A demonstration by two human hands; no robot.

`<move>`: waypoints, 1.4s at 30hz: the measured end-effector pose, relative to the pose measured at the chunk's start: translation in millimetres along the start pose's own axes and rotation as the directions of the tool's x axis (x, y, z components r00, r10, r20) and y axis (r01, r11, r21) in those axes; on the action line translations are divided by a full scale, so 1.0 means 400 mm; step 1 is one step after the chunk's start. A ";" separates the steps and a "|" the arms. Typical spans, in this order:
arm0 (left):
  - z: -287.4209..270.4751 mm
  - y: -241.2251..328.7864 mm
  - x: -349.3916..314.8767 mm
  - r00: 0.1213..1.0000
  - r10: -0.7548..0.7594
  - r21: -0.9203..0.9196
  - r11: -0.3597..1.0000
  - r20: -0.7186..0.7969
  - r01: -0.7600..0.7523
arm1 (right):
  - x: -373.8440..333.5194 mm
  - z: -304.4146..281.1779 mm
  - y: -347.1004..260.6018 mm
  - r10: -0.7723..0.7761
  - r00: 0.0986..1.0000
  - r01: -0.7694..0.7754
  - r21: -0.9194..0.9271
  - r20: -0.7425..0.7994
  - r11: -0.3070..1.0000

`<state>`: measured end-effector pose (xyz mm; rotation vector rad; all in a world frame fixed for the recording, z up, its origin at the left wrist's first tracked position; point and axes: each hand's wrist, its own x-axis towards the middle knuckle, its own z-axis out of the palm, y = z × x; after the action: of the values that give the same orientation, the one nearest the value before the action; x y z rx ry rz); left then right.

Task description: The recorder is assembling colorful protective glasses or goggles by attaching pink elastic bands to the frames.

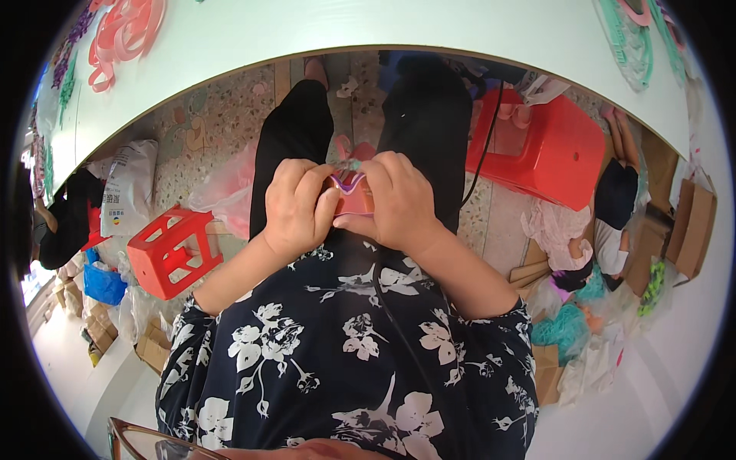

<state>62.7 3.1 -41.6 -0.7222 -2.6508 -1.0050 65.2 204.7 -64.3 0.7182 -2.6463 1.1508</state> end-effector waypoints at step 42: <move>0.106 -0.064 0.009 0.991 -0.002 -0.099 0.995 0.134 0.015 | -0.023 -0.001 0.036 0.079 0.983 -0.103 0.138 0.169 0.985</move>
<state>45.3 16.1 -86.6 -0.8274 -2.7342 -1.1367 66.0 216.9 -76.3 0.7531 -2.7769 1.3783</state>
